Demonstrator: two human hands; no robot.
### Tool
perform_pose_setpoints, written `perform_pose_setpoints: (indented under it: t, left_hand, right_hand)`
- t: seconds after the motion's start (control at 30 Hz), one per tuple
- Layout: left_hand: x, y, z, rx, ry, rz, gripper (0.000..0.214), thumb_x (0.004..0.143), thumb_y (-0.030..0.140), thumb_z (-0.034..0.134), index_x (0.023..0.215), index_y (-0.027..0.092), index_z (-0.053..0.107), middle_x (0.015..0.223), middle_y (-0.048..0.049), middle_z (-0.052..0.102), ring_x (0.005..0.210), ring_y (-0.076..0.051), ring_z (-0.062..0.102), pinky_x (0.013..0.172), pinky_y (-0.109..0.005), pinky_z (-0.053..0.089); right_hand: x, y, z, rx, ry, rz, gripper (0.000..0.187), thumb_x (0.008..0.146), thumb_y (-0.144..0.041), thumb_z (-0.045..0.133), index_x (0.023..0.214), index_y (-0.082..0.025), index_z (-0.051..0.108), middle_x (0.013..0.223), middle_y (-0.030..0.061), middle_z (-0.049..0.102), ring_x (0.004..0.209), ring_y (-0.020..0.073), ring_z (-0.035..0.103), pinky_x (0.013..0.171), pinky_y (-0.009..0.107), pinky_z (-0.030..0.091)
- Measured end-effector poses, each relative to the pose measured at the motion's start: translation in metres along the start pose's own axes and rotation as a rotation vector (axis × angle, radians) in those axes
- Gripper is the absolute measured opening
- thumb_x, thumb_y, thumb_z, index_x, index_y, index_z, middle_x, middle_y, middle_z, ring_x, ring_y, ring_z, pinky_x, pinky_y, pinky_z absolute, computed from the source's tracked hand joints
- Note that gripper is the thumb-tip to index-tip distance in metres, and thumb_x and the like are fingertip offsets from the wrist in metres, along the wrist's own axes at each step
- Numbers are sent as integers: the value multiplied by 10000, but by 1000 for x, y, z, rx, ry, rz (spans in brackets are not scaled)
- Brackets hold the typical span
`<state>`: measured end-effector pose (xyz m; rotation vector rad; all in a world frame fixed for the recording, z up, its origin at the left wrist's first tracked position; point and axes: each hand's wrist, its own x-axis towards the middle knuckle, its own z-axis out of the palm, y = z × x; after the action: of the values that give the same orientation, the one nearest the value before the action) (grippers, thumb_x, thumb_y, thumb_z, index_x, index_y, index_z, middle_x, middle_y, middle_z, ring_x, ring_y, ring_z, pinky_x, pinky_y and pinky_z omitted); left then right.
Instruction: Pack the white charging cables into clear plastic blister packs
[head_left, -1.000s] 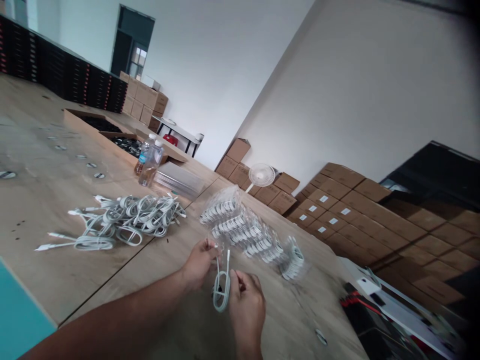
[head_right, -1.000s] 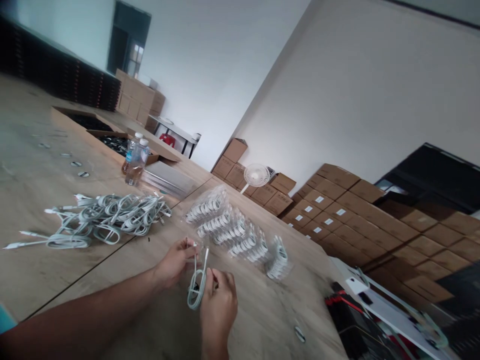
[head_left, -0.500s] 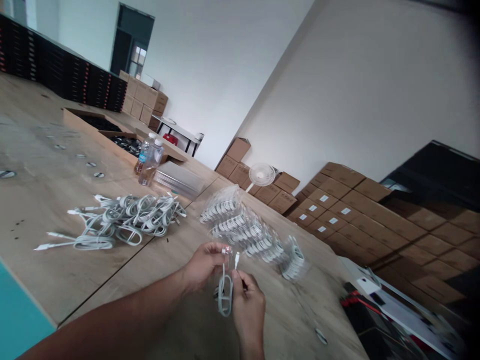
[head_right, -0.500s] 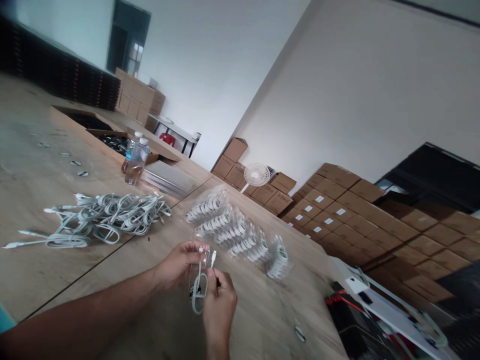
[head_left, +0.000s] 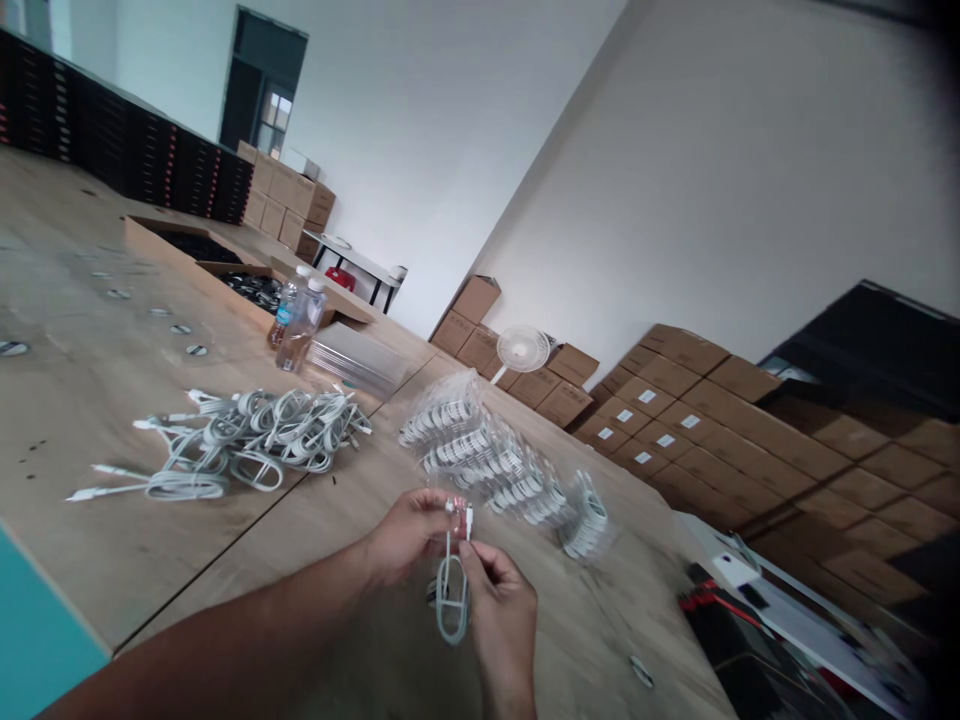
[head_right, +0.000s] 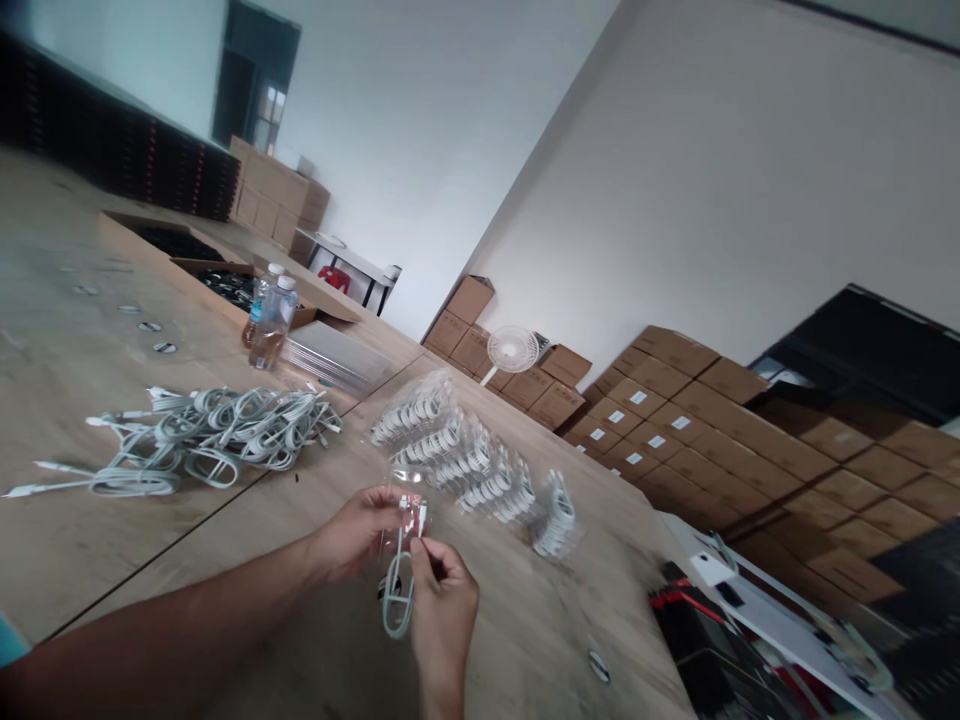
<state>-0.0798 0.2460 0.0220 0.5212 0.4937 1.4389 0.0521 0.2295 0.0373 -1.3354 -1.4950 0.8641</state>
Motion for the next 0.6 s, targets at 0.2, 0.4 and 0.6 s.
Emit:
perform_pose_setpoints:
  t: [0.2, 0.4, 0.6]
  left_hand:
    - [-4, -4, 6, 72, 85, 20, 385, 466, 290, 876, 745, 149, 652, 675, -1, 642, 626, -129, 585, 639, -270, 477]
    - [-8, -7, 14, 107, 204, 83, 362, 472, 353, 839, 656, 157, 595, 589, 27, 582, 530, -107, 527, 553, -252, 446]
    - [-1, -3, 6, 57, 307, 155, 309, 509, 305, 808, 661, 161, 581, 547, 9, 611, 470, -112, 534, 475, -219, 377]
  right_hand:
    - [-1, 0, 4, -126, 21, -117, 266, 738, -419, 638, 678, -163, 680, 605, 24, 654, 574, 170, 574, 560, 253, 447]
    - [-4, -1, 10, -183, 41, -193, 307, 760, -450, 621, 676, -160, 683, 594, 26, 657, 545, 159, 567, 540, 247, 440]
    - [-3, 3, 11, -210, 54, -250, 263, 754, -426, 626, 789, -175, 696, 685, 37, 689, 602, 183, 615, 591, 276, 479]
